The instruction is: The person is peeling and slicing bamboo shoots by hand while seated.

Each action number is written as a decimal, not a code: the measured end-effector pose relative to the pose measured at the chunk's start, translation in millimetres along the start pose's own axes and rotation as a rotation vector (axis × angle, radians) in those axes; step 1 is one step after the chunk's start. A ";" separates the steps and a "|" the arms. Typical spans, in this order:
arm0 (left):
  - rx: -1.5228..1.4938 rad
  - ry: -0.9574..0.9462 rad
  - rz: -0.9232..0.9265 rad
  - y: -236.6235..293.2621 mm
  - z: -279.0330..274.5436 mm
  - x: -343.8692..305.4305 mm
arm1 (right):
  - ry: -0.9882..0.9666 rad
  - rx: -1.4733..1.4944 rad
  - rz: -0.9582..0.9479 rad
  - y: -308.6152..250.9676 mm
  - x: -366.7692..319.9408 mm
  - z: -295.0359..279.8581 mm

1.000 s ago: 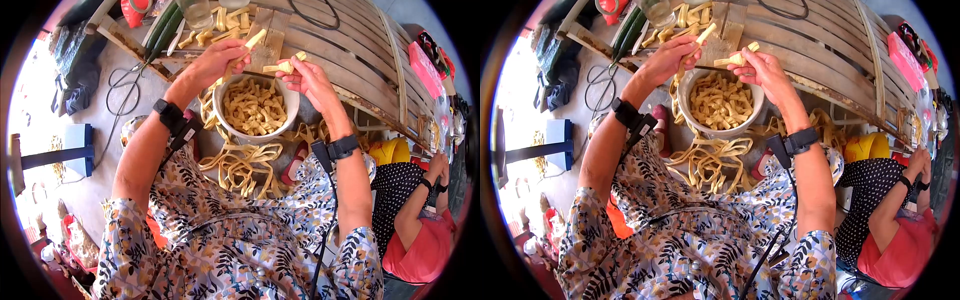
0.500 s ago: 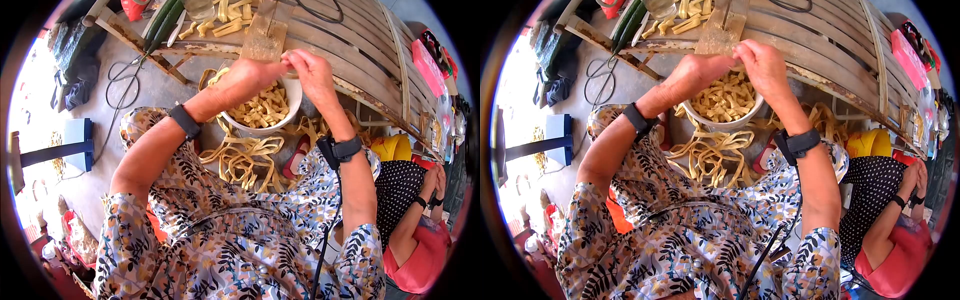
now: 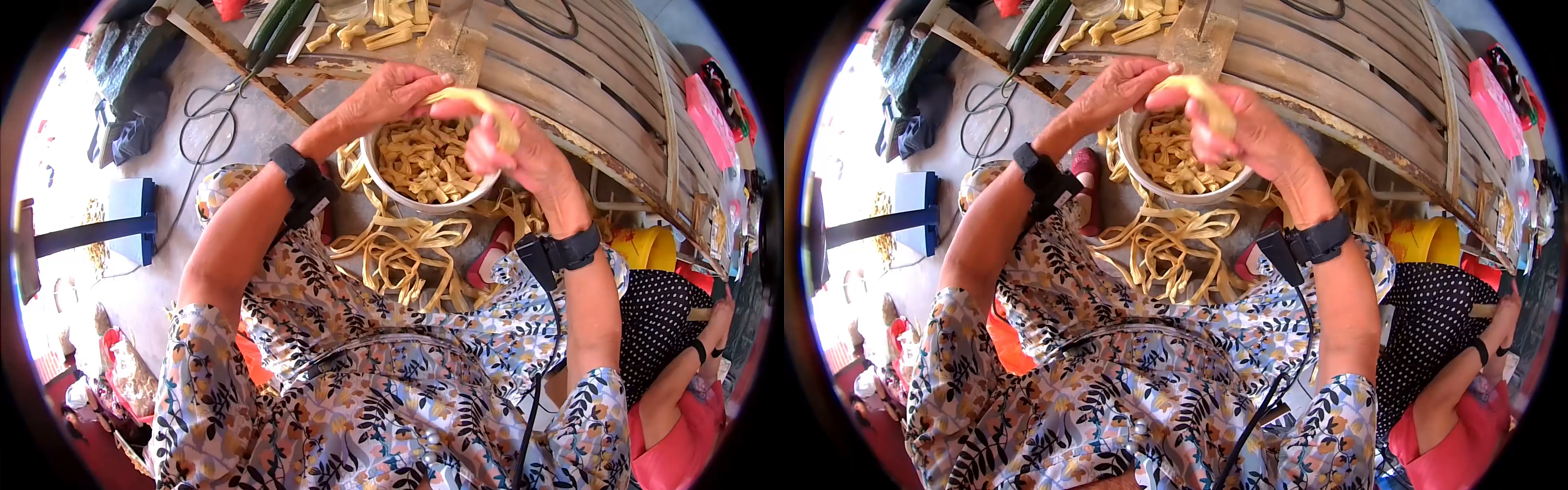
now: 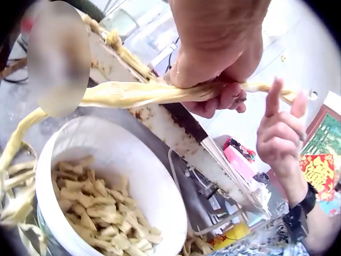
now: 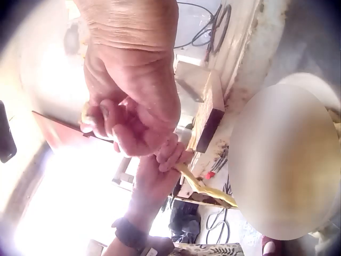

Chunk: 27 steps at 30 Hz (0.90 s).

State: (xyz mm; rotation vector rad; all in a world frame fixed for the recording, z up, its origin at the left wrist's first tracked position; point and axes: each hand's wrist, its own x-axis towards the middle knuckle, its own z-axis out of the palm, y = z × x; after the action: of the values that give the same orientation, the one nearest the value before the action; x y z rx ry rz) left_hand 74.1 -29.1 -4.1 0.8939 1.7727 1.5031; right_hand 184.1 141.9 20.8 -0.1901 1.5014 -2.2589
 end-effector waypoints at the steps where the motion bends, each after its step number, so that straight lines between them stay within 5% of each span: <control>1: -0.116 -0.059 -0.036 -4.9 3.4 -0.1 | 0.080 -0.034 -0.044 -0.4 4.0 -3.2; 3: -0.263 -0.221 -0.117 -8.7 12.0 -3.3 | 0.226 -0.190 -0.061 -1.7 10.1 -7.8; 4: -0.768 -0.390 -0.170 -21.1 21.3 1.8 | 0.248 -0.223 -0.114 3.7 12.1 -8.7; 7: -0.934 -0.457 -0.250 -35.3 33.7 1.9 | 0.367 -0.512 -0.128 12.9 14.3 -11.7; 10: -1.064 -0.534 -0.243 -38.8 41.5 2.6 | 0.373 -0.388 -0.048 7.6 10.1 -3.1; 13: -1.006 -0.271 -0.320 -28.4 43.5 -0.2 | 0.350 -0.569 -0.242 13.7 13.5 -7.5; 16: -0.829 0.130 -0.344 -22.4 47.6 4.9 | 0.681 -1.459 -0.674 17.4 16.1 -19.0; 19: -0.384 0.372 -0.168 -3.0 45.1 -0.8 | 0.736 -1.265 -0.427 19.5 14.3 -14.1; 23: -0.172 0.339 -0.042 -6.6 37.9 -1.9 | 0.540 -0.735 -0.129 28.9 21.6 -30.3; 27: 0.031 0.259 -0.008 -2.1 37.3 -6.8 | 0.528 -0.604 -0.062 23.3 20.2 -20.5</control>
State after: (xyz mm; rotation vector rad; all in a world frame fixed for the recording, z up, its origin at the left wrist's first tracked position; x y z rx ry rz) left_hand 108.3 -14.3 -11.1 0.7313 1.9852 1.6506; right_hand 165.1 143.2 -11.0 0.2112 2.4590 -1.9128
